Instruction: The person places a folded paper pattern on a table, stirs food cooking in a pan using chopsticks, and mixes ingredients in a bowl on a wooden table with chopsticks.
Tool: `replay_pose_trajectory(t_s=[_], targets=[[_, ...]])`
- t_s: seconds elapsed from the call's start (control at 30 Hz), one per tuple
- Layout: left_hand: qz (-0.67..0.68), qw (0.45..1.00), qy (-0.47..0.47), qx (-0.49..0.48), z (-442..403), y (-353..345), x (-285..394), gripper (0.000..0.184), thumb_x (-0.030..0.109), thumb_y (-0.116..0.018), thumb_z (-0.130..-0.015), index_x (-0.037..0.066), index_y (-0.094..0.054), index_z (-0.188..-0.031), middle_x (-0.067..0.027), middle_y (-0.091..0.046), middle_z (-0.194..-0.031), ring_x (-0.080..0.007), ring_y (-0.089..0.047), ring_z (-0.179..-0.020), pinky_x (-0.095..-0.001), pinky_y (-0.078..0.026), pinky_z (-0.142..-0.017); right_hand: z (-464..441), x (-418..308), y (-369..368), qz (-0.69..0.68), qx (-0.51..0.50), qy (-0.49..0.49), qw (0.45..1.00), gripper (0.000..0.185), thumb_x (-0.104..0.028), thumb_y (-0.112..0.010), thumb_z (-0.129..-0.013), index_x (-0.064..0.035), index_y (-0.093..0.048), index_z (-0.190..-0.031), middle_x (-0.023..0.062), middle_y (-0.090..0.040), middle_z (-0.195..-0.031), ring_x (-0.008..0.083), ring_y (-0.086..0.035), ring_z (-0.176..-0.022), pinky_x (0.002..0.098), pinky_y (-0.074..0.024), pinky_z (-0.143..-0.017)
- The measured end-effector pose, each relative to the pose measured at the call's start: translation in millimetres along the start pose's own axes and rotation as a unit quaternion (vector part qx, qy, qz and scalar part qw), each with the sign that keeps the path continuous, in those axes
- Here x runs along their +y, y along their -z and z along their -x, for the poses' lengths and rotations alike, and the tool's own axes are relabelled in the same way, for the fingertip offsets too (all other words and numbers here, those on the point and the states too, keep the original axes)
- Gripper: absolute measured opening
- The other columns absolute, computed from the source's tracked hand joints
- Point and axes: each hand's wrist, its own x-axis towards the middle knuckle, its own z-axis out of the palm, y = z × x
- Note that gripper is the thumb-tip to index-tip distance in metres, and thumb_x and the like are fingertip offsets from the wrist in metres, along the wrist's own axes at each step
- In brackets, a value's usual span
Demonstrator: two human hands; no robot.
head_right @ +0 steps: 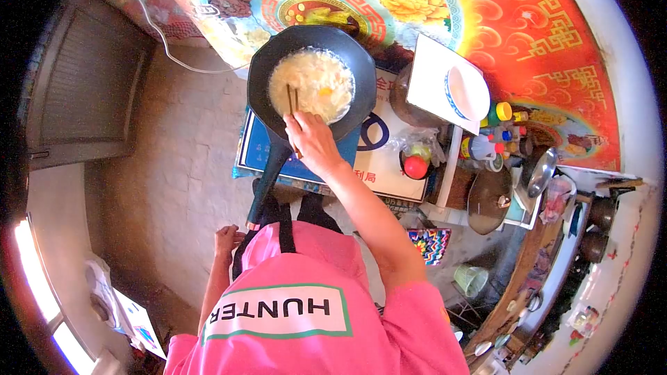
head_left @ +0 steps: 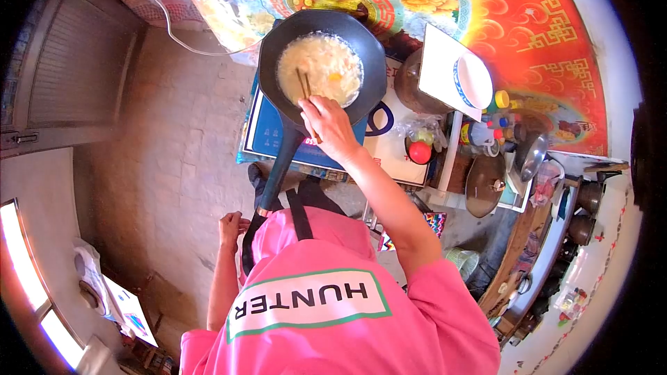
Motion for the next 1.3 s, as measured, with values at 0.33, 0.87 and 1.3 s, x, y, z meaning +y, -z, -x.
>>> replay_pose_trajectory(t_s=[0.33, 0.87, 1.3], targets=[[0.001, 1.0, 0.01, 0.011, 4, 4, -11, 0.027, 0.023, -0.054, -0.088, -0.002, -0.059, -0.094, -0.0135, -0.066, -0.075, -0.0166, -0.062, -0.058, -0.0282, -0.05, -0.054, 2, 15, -5, 0.035, 0.01, -0.02, 0.999, 0.029, -0.009, -0.06, -0.08, 0.0014, -0.056, -0.107, 0.0129, -0.052, -0.092, 0.0283, -0.055, -0.082, 0.0383, -0.0455, -0.076], [0.006, 1.0, -0.001, 0.009, 2, 1, -5, 0.026, 0.023, -0.054, -0.088, -0.002, -0.058, -0.092, -0.0143, -0.066, -0.074, -0.018, -0.062, -0.058, -0.0283, -0.049, -0.053, -17, 30, 25, -0.015, 0.094, -0.097, 0.991, 0.023, -0.004, -0.058, -0.084, -0.0026, -0.058, -0.107, 0.0149, -0.058, -0.095, 0.032, -0.06, -0.083, 0.0378, -0.0497, -0.073], [0.011, 1.0, -0.003, 0.005, 2, -3, -2, 0.026, 0.023, -0.054, -0.088, -0.002, -0.059, -0.093, -0.014, -0.066, -0.075, -0.0179, -0.063, -0.059, -0.0283, -0.05, -0.054, -27, 50, 22, -0.104, 0.105, -0.124, 0.981, 0.017, -0.006, -0.059, -0.085, -0.0035, -0.058, -0.102, 0.0133, -0.058, -0.09, 0.0322, -0.061, -0.076, 0.0374, -0.0496, -0.065]])
